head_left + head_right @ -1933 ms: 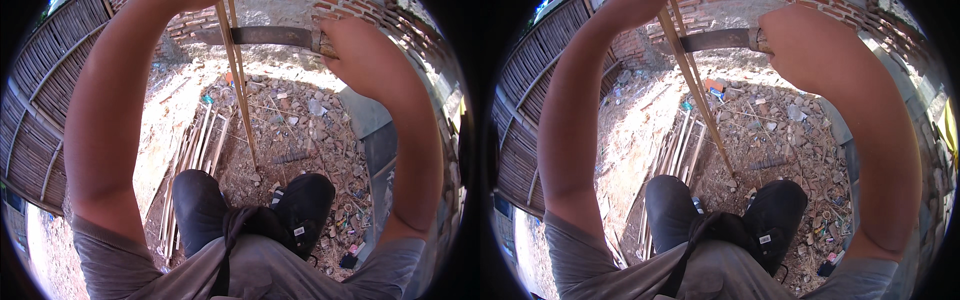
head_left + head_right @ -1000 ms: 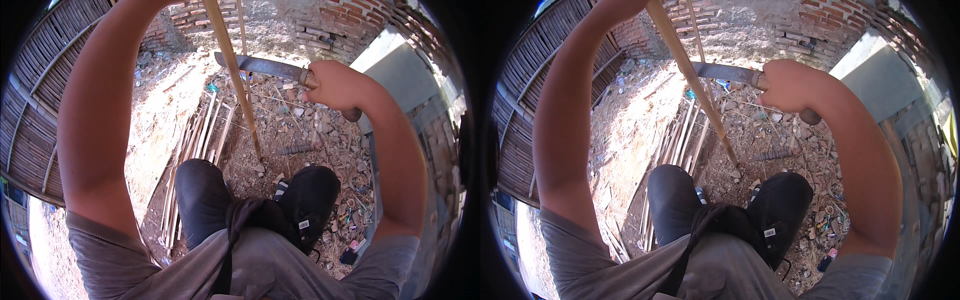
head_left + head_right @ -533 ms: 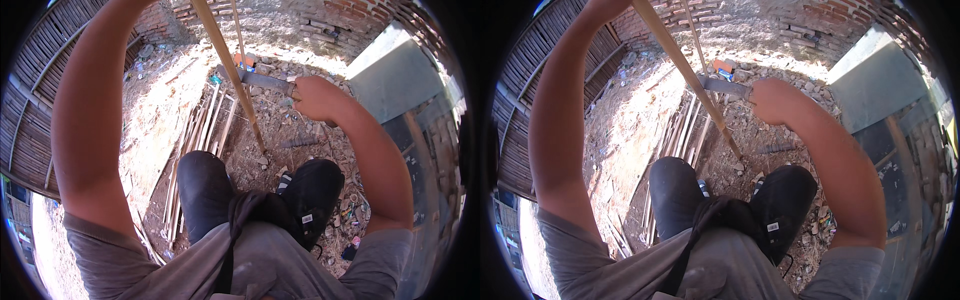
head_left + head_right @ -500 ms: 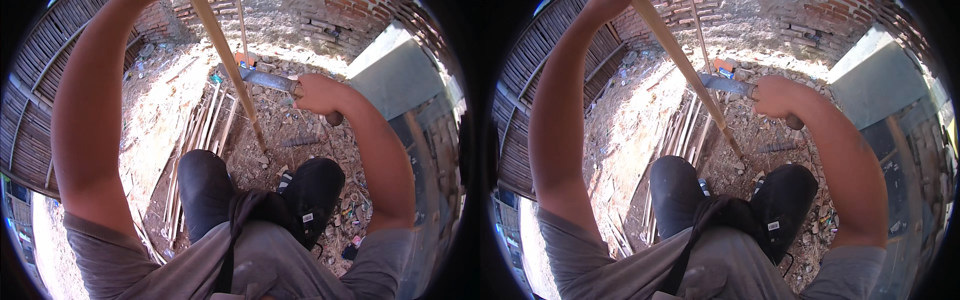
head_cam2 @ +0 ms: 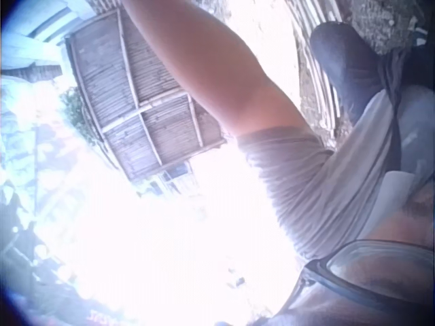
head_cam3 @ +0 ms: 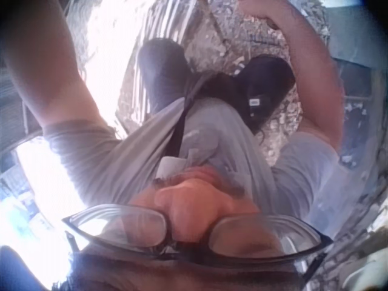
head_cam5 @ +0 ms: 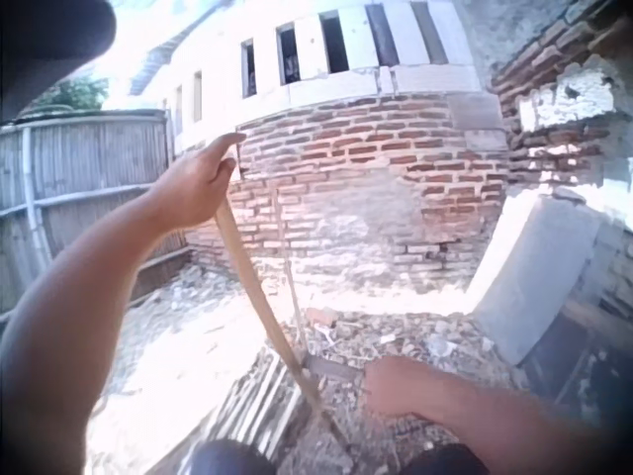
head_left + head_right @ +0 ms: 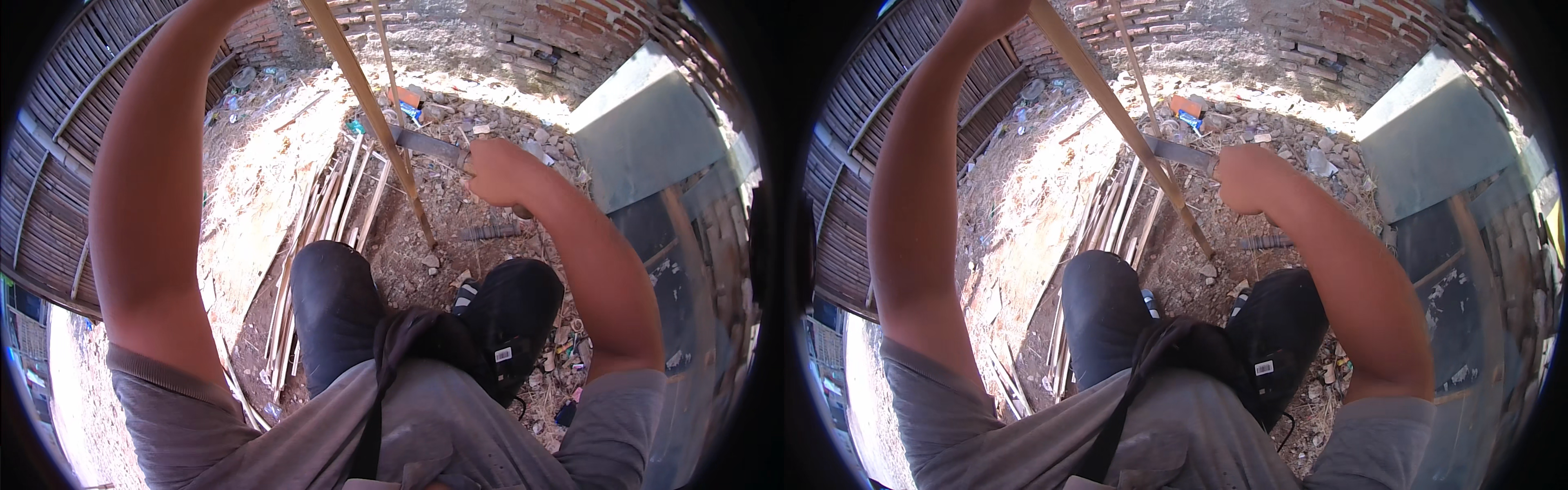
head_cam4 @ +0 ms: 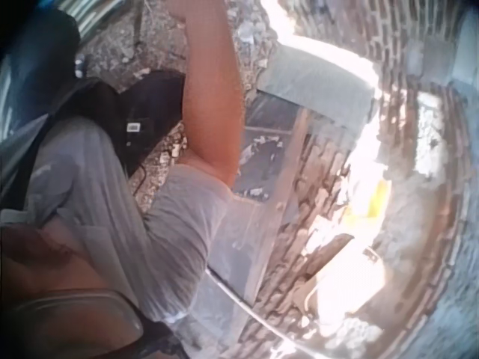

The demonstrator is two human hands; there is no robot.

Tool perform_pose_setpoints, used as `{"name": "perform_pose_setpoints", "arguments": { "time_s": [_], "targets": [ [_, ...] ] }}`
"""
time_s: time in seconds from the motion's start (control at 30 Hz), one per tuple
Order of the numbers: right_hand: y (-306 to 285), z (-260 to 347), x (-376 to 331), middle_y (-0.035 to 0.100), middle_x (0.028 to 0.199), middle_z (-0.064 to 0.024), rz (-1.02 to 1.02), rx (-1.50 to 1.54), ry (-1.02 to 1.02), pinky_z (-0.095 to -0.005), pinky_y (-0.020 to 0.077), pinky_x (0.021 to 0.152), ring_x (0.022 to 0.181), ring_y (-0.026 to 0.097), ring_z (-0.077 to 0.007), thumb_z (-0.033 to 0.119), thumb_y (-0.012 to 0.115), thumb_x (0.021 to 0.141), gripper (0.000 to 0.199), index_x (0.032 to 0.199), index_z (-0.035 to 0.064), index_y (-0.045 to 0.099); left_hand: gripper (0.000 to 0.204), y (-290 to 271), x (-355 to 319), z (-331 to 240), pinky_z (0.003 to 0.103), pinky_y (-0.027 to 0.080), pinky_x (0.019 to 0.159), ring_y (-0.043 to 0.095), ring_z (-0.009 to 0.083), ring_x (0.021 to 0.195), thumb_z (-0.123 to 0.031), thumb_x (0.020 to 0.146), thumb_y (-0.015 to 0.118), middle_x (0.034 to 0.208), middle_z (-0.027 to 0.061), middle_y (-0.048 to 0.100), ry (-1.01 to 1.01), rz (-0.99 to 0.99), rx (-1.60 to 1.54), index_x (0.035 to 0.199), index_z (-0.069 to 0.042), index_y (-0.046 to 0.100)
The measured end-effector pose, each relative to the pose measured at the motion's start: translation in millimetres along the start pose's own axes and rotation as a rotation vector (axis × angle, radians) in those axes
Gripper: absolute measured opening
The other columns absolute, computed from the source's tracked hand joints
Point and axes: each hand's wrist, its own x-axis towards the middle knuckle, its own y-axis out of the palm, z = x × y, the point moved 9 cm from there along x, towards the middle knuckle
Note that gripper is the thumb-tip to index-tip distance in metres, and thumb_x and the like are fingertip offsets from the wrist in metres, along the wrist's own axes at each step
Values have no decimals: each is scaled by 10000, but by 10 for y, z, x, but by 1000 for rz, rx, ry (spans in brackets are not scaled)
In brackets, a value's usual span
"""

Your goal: The person sits on the ground and uses a machete to split long bamboo poles into thin strips. They hold the bamboo against their leg and repeatedly strike it with the blade to separate the material.

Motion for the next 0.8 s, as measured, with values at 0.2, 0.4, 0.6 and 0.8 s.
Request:
{"name": "perform_pose_setpoints", "arguments": {
  "time_s": [0.2,0.4,0.6,0.8],
  "targets": [
    [-215,60,-9,713,924,-228,-164,-203,4,-479,581,730,850,718,-366,122,649,873,266,1097,-16,610,426,2,45,15,510,474,972,610,463,1120,-144,998,451,1117,314,656,-23,27,28,1412,-45,470],
    [133,286,11,729,933,-210,-209,-77,77,-467,599,742,881,737,-351,89,644,877,281,1132,-26,627,413,16,-45,218,510,464,980,601,467,1136,-153,1014,444,1133,316,649,-53,17,50,1414,-52,460],
    [124,-10,213,726,875,-213,300,208,45,-454,592,747,818,737,-361,147,683,837,350,1129,-36,624,408,-7,-98,200,517,450,989,590,478,1147,-165,1024,438,1148,319,643,-85,14,-3,1419,-67,452],
    [44,420,49,741,887,-179,-251,-130,44,-443,600,712,812,751,-326,95,560,935,179,1069,-9,619,423,41,-36,379,517,450,1001,590,477,1157,-153,1003,446,1164,325,638,-66,-9,100,1414,-55,460]
  ]
}}
